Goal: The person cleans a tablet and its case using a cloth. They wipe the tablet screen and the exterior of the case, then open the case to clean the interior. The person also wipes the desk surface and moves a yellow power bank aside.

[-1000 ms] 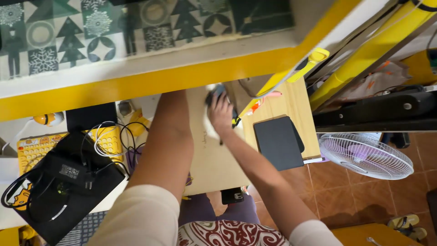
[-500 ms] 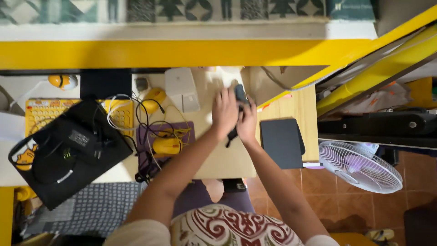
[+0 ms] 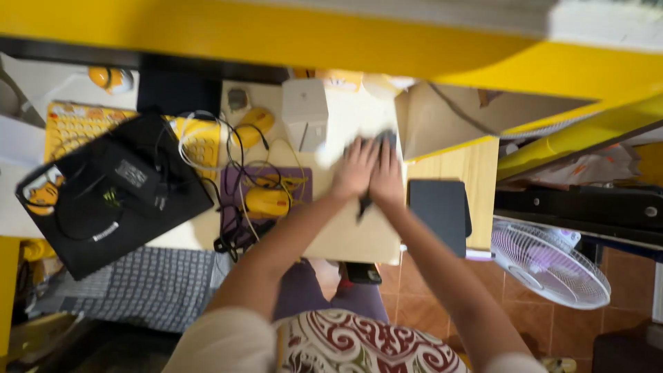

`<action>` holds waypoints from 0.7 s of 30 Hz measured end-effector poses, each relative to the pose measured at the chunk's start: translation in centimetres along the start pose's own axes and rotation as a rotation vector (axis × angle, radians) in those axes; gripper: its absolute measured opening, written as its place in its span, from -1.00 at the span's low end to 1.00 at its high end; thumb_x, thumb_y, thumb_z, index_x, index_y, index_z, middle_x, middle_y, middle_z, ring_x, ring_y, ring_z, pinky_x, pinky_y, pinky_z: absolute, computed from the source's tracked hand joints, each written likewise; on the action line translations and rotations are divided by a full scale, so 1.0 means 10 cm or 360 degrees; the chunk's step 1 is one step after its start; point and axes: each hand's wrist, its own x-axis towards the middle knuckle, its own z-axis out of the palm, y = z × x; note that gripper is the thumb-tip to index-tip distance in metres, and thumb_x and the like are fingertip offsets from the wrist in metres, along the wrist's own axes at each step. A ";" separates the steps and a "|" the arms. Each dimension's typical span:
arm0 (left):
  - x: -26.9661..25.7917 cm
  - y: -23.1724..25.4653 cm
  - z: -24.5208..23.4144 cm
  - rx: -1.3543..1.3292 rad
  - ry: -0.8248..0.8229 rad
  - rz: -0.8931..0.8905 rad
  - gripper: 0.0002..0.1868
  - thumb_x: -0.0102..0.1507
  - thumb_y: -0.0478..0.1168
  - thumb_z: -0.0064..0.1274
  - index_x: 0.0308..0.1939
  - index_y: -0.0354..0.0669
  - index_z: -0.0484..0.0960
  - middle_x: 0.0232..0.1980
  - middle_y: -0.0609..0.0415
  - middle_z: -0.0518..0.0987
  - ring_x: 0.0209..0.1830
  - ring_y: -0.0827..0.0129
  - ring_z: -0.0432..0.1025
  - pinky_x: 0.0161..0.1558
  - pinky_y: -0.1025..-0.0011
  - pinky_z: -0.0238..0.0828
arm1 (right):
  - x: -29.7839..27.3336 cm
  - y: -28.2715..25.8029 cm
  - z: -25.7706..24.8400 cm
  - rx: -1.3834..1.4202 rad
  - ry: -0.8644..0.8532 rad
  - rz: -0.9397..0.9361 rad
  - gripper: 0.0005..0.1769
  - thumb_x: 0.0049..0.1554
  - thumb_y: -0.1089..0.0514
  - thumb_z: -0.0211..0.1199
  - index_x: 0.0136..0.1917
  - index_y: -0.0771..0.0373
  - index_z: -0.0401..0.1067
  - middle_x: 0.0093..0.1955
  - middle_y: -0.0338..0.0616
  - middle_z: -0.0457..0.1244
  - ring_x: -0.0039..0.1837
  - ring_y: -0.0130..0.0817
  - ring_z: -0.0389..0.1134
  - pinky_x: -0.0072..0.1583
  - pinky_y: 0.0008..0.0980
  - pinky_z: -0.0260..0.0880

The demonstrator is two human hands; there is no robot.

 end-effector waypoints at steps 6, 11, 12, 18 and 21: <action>-0.35 -0.08 0.07 -0.0201 0.0174 0.0167 -0.26 0.38 -0.20 -0.14 0.66 -0.35 0.22 0.75 -0.25 0.12 0.73 -0.35 -0.03 0.65 -0.12 -0.02 | -0.20 -0.16 0.07 -0.0305 -0.0192 -0.0017 -0.18 0.26 0.09 0.01 0.70 0.53 0.09 0.76 0.39 -0.07 0.77 0.26 -0.11 0.68 0.13 -0.13; 0.77 -0.45 0.14 0.0062 0.0252 0.0161 -0.27 0.36 -0.20 -0.13 0.64 -0.34 0.27 0.77 -0.20 0.11 0.76 -0.27 -0.06 0.70 -0.02 -0.11 | 0.87 0.36 0.53 -0.0336 -0.0221 0.0129 -0.20 0.30 0.06 -0.07 0.71 0.51 0.04 0.74 0.33 -0.07 0.80 0.21 -0.21 0.69 0.13 -0.25; 0.81 -0.42 0.12 0.0067 0.0226 0.0155 -0.26 0.34 -0.22 -0.14 0.63 -0.33 0.28 0.76 -0.18 0.11 0.75 -0.25 -0.06 0.68 0.01 -0.13 | 0.78 0.33 0.53 -0.0362 -0.0237 0.0139 -0.20 0.33 0.07 -0.06 0.72 0.52 0.05 0.75 0.36 -0.07 0.80 0.22 -0.19 0.70 0.13 -0.23; -0.60 0.03 -0.45 0.0347 -0.0149 0.0465 -0.23 0.37 -0.19 -0.15 0.63 -0.53 0.22 0.75 -0.26 0.09 0.79 -0.19 -0.11 0.72 -0.16 -0.35 | -0.32 -0.28 0.06 -0.0238 -0.0270 0.0069 -0.20 0.24 0.07 0.00 0.65 0.55 0.15 0.68 0.45 0.04 0.71 0.32 0.02 0.63 0.08 -0.02; -0.58 0.03 -0.49 -0.0090 0.0082 0.0309 -0.26 0.37 -0.23 -0.19 0.63 -0.51 0.24 0.76 -0.28 0.11 0.79 -0.18 -0.10 0.74 -0.12 -0.40 | -0.45 -0.41 -0.11 -0.0406 -0.0077 -0.0113 -0.26 0.27 0.10 0.02 0.59 0.62 0.22 0.63 0.46 0.09 0.70 0.34 0.06 0.66 0.14 -0.02</action>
